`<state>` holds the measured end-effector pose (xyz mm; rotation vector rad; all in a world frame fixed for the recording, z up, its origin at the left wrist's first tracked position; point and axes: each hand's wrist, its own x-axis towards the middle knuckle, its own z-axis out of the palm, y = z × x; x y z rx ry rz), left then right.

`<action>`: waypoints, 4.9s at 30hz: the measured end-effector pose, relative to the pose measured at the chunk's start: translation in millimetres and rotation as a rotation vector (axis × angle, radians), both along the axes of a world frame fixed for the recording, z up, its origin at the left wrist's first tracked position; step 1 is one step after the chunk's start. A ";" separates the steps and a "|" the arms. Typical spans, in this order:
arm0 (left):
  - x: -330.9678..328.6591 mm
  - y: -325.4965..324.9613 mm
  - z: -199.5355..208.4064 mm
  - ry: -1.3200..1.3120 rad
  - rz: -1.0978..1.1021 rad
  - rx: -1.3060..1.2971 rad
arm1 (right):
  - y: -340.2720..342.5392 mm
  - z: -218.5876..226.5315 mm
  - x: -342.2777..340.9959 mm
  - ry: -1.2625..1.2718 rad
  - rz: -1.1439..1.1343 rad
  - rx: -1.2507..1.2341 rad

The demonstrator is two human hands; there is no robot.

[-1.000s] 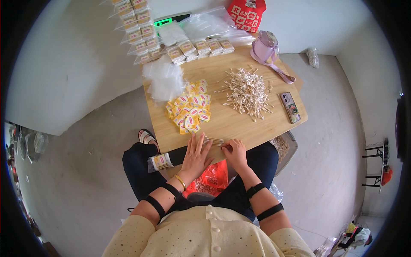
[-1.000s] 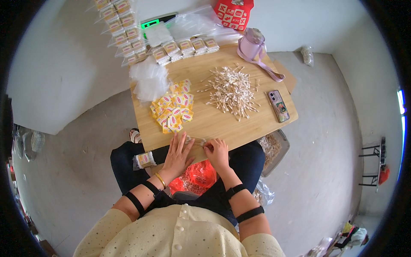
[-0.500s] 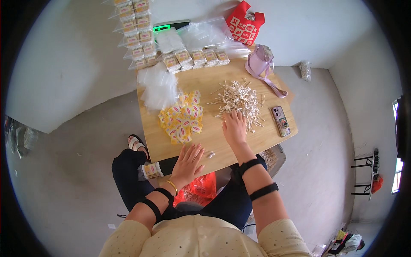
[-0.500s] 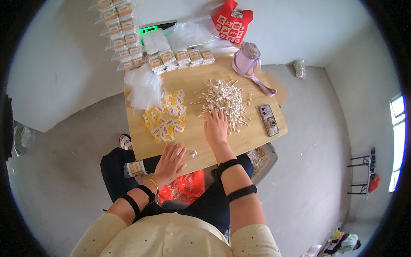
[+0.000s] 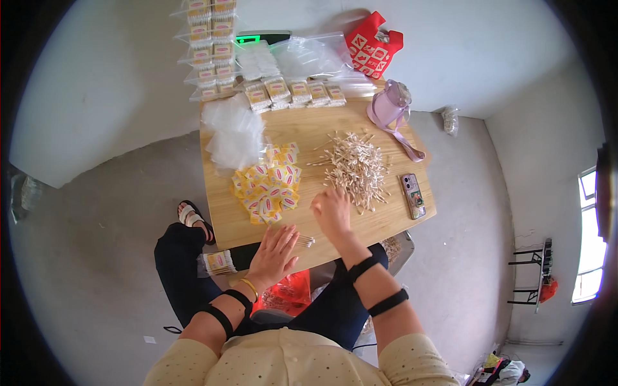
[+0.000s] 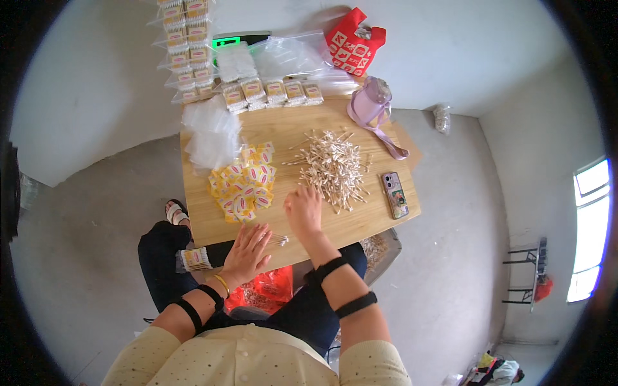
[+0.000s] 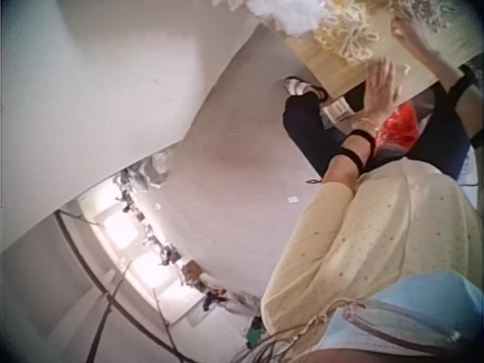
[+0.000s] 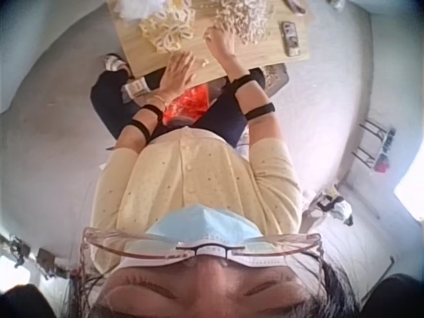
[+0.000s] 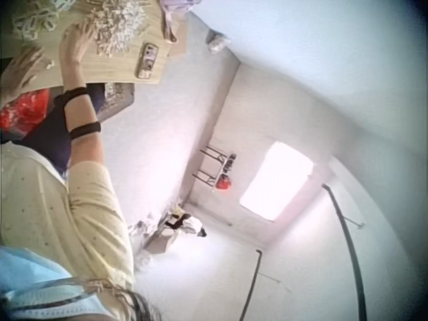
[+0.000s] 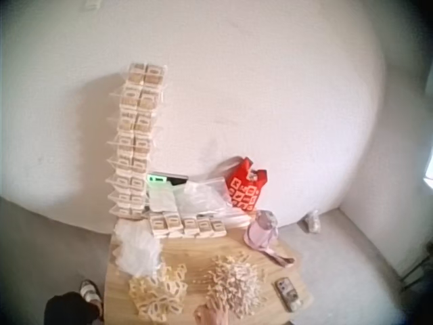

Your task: Packing bundles of cotton swabs into plastic bags.

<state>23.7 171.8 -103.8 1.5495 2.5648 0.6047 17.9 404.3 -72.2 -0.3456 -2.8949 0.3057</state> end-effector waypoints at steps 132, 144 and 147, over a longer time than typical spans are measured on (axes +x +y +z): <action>-18.8 36.4 5.8 0.145 -0.067 -0.084 | -5.1 -13.2 79.8 0.253 -0.100 -0.359; -21.3 0.4 -0.1 0.161 0.105 -0.168 | -68.6 -19.0 117.0 -0.080 -0.035 -0.233; -19.9 2.3 -2.0 0.172 0.105 -0.212 | -72.5 -26.0 118.1 -0.098 -0.077 -0.165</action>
